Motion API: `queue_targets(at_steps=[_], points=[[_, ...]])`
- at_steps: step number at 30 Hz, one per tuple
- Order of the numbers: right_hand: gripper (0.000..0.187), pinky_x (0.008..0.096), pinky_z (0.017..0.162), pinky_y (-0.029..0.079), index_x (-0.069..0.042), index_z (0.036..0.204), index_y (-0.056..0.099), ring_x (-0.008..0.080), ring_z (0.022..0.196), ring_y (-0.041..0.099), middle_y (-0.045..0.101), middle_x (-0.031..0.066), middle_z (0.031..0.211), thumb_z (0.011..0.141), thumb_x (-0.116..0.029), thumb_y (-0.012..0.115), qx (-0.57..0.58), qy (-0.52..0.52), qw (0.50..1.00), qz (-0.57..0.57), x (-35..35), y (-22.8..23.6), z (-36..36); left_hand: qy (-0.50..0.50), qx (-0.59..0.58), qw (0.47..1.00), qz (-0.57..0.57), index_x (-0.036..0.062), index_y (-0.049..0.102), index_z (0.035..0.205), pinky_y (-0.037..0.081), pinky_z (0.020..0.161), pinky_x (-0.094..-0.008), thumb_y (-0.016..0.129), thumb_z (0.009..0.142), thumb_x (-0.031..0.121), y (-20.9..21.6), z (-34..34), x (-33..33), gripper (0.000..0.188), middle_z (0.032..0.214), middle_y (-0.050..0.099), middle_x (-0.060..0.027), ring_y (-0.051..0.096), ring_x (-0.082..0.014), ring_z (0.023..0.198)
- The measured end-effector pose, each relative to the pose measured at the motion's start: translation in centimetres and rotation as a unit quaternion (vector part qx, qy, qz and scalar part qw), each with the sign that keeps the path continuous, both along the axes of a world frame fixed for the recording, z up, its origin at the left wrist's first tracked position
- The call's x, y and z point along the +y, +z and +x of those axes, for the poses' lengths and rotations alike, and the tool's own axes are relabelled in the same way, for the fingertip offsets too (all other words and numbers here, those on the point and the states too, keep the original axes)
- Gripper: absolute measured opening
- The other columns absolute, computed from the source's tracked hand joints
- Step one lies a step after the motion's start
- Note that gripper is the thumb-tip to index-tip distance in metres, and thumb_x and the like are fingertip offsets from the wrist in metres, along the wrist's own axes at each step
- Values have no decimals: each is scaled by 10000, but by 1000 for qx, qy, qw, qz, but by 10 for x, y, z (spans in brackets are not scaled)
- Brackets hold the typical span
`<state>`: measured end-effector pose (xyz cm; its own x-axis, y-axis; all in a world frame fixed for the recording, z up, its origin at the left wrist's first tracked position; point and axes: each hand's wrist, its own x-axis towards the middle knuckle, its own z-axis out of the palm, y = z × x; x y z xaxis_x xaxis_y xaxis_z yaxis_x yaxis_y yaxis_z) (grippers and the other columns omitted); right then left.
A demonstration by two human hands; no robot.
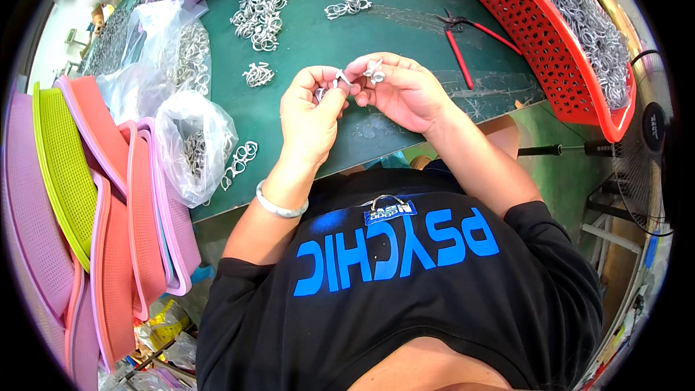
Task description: The person interlocks metal rings by hand at a workstation, reaching into a red basket to handle small components and placing them on the surface.
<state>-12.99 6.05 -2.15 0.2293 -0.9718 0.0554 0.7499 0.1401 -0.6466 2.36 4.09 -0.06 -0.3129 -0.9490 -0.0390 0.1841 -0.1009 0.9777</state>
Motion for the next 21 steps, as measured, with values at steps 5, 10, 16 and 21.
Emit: queue_targets(at_steps=[5, 10, 16, 21], points=[[224, 292, 703, 430, 33, 971, 596, 188, 801, 526, 586, 120, 887, 841, -132, 519, -3, 5, 1000, 7, 3, 0, -2, 3, -10, 991, -132, 1, 539, 908, 393, 556, -165, 559, 800, -24, -11, 2, 0, 113, 787, 552, -12, 488, -43, 631], [233, 288, 706, 432, 31, 981, 595, 186, 808, 531, 592, 115, 890, 845, -143, 518, -16, 13, 1000, 6, 4, 2, -2, 31, -101, 946, -308, -6, 544, 893, 386, 574, -165, 565, 788, -50, -18, 5, -3, 116, 790, 542, -7, 484, -42, 671], [250, 288, 710, 436, 27, 1005, 593, 188, 808, 541, 605, 120, 902, 843, -153, 527, -7, -2, 1000, 19, 6, 2, -4, 45, -149, 905, -397, -15, 554, 864, 389, 562, -179, 556, 783, -63, -7, 2, 0, 94, 816, 544, -21, 480, -51, 663], [235, 283, 692, 453, 41, 995, 585, 181, 786, 553, 600, 105, 878, 835, -120, 526, -15, -4, 1000, 25, 7, 3, -3, 26, -144, 933, -330, -1, 536, 896, 395, 546, -171, 554, 789, -44, -15, 3, -1, 117, 783, 545, -17, 495, -61, 614]])
